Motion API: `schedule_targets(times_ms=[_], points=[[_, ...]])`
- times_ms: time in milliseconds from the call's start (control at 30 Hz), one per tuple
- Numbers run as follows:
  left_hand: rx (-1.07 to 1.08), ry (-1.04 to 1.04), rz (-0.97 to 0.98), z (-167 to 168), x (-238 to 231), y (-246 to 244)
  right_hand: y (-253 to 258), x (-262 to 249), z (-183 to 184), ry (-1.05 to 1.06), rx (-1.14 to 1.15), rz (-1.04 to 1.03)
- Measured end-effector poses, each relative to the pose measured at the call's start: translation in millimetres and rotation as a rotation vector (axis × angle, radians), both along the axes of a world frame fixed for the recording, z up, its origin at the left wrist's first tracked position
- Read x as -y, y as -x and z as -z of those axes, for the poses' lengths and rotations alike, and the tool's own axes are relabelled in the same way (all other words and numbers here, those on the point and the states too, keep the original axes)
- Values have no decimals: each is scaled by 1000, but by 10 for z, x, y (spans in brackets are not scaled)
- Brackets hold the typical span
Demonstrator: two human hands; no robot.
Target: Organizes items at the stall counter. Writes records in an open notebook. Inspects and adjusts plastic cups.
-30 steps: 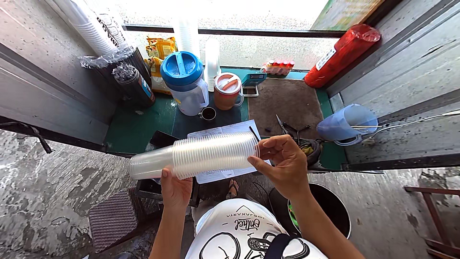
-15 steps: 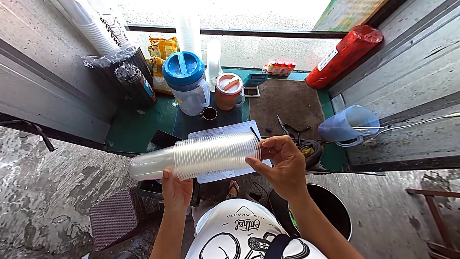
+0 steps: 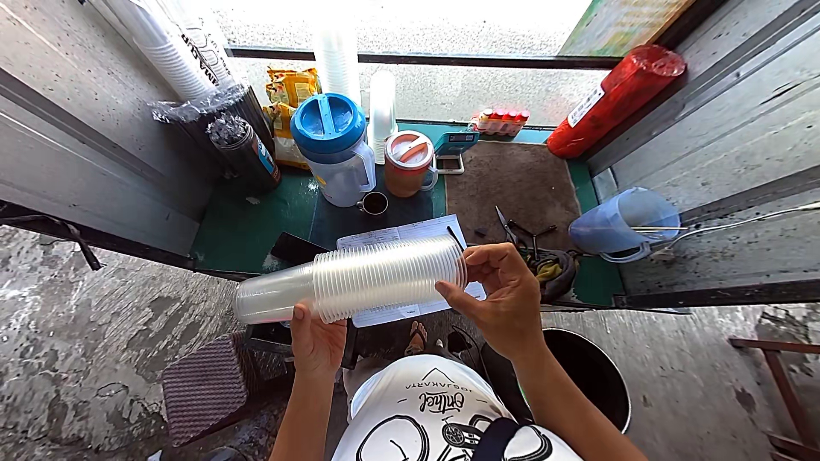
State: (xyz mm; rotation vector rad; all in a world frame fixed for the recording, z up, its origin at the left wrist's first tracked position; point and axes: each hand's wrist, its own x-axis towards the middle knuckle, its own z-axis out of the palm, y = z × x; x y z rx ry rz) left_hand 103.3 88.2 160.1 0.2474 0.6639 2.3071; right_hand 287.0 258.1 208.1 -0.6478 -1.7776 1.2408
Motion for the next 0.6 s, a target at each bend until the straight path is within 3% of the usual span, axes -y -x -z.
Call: schedule_targets(times_ms=[600], points=[[17, -37, 15, -14, -20, -20, 35, -9, -4, -53, 14, 37]])
